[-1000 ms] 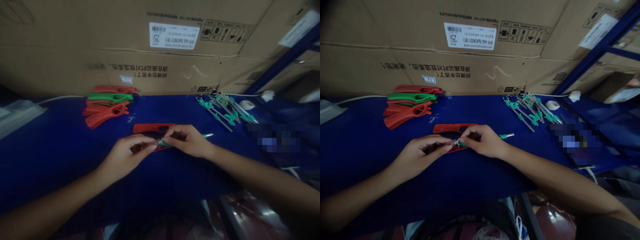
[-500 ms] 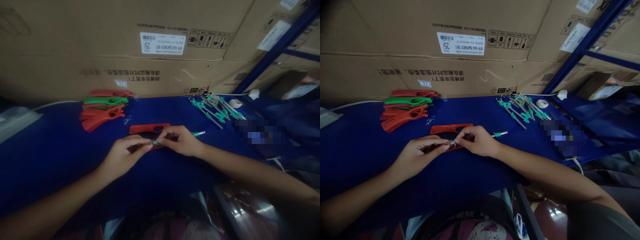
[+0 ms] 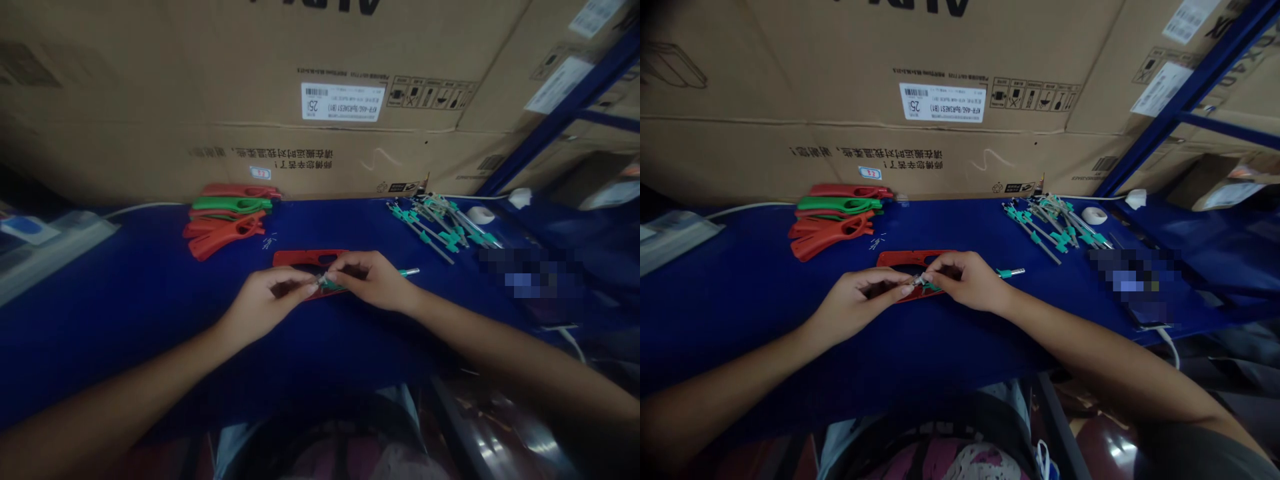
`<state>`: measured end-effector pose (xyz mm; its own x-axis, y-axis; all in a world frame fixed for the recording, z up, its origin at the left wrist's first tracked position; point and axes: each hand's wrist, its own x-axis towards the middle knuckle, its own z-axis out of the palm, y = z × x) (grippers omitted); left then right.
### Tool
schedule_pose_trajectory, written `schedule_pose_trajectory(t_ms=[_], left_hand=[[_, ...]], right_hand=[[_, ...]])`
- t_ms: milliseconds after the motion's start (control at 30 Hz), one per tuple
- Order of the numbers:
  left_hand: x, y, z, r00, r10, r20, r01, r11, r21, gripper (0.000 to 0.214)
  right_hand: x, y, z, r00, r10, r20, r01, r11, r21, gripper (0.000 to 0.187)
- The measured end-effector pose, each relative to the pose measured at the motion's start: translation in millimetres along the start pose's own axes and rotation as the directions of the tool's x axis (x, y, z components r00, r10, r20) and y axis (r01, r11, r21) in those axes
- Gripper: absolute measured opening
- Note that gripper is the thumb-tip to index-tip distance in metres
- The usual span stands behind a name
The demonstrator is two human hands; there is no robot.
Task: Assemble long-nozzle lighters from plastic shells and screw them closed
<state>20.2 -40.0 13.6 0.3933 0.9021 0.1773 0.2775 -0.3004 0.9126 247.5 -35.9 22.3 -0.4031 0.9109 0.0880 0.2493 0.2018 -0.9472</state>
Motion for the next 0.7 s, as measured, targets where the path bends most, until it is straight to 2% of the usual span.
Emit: schedule_pose_trajectory(t_ms=[167,300,467,567,633,700], left_hand=[[-1,3,-1.4,1.000,-0.009,-0.009,0.009,1.000,-0.004,0.021],[-2,1,-0.6,1.000,0.005,-0.009,-0.005,1.000,0.012,0.019],[-1,-4,1.8,0.999,0.037,-0.010,-0.037,0.999,0.030,0.016],[-2,-5,1.8,1.000,0.021,-0.007,-0.021,1.000,0.017,0.016],[-2,-5,1.2,1.000,0.007,-0.008,-0.007,1.000,0.012,0.017],[-3,-4,0.7,1.000,-0.011,-0.019,0.011,1.000,0.018,0.017]], right_hand=[[-1,-7,-3,1.000,0.011,0.002,-0.011,1.000,0.004,0.027],[-2,-3,-2,1.000,-0.005,-0.006,0.005,1.000,0.004,0.026],[1,3,1,0.999,-0.044,-0.018,0.043,0.995,-0.085,0.022],[-3,-9,0,0.995,-0.094,0.009,0.094,0.974,-0.205,0.019],[-14,-20,-7,0.988,-0.154,0.007,0.146,0.918,-0.369,0.018],[-35,-25,-23,0.964,-0.233,-0.125,0.126,0.821,-0.556,0.026]])
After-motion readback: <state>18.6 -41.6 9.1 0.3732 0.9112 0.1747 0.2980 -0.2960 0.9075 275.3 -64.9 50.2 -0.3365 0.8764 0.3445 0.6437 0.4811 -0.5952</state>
